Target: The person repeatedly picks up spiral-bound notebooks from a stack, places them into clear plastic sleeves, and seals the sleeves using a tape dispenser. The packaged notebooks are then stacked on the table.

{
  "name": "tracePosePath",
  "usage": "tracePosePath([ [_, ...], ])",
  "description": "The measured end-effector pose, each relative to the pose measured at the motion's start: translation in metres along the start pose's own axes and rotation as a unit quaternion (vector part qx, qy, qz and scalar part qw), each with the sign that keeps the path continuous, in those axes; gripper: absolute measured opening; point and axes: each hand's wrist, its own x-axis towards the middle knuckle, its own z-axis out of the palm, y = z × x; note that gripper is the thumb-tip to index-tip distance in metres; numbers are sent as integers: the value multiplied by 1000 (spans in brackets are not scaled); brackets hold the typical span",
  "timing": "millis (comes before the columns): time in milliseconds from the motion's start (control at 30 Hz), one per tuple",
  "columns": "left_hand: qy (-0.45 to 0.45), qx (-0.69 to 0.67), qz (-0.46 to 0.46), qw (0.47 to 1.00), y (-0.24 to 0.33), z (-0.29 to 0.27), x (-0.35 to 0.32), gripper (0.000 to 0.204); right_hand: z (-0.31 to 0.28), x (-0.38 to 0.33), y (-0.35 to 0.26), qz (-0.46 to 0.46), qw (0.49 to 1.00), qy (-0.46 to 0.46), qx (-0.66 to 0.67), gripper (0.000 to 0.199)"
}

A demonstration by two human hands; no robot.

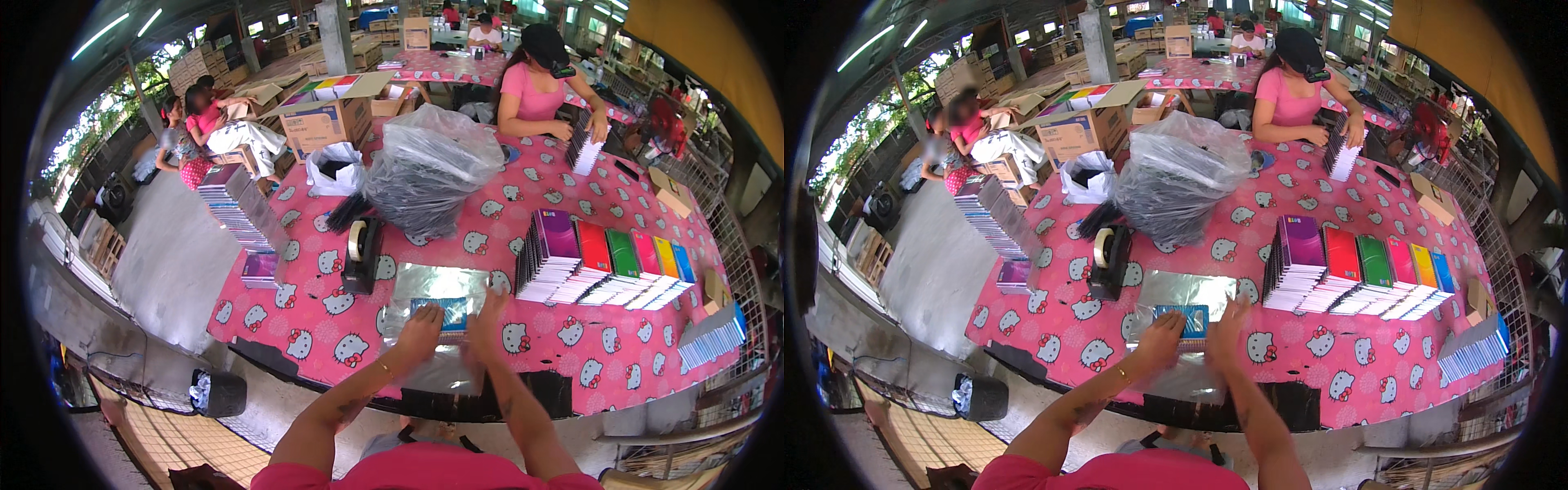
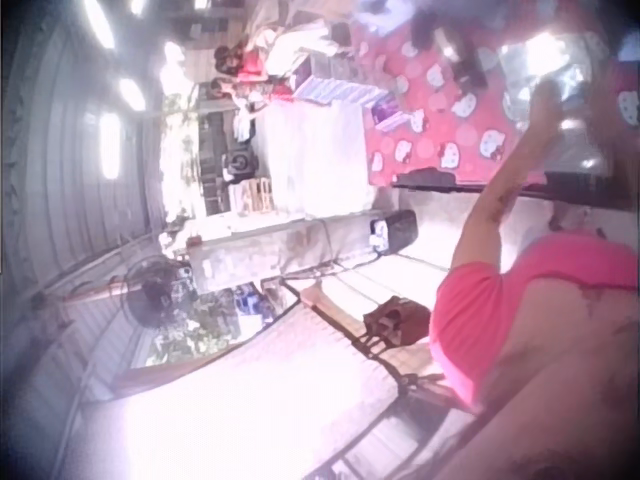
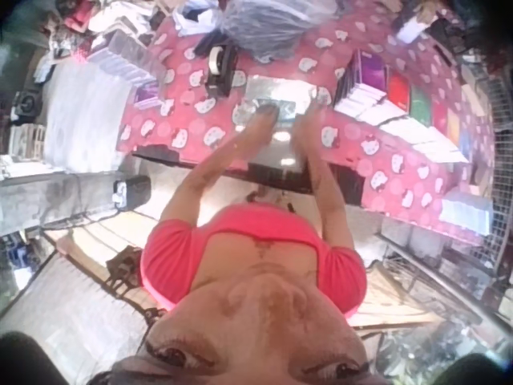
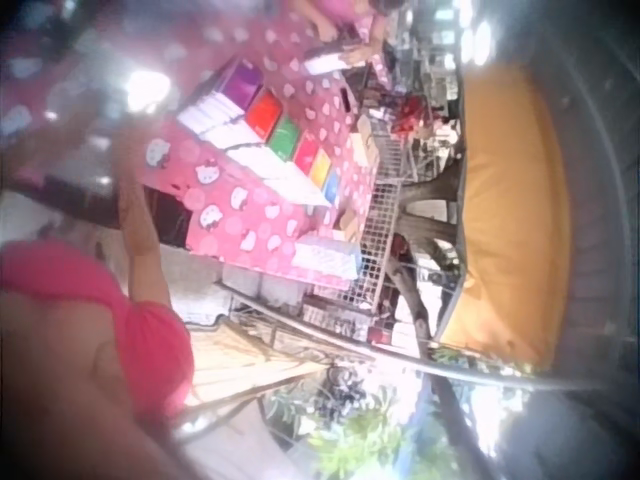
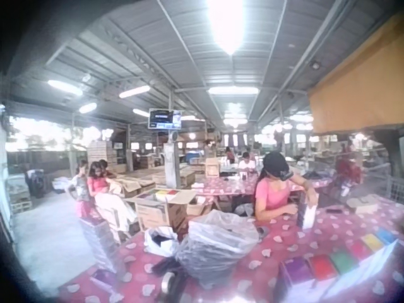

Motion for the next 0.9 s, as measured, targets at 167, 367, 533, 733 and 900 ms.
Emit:
tracePosePath([
  [167,-7,21,20,1000,9,-14,3,55,-37,46,90,75,932,-345,75,48],
  [367,31,20,25,999,-1,3,-2,59,-57,-4,-50,-270,929,-176,-180,50],
  [533,52,-31,46,997,-7,-15,-2,47,-25,-25,-14,-296,880,-274,-251,59],
  [733,286,-207,-283,892,-79,-21,-42,36,-24,-29,-14,-315,875,-269,-248,57],
  [900,179,-396,-386,814,-116,-24,-56,44,-32,-29,-23,-282,870,-288,-283,53],
])
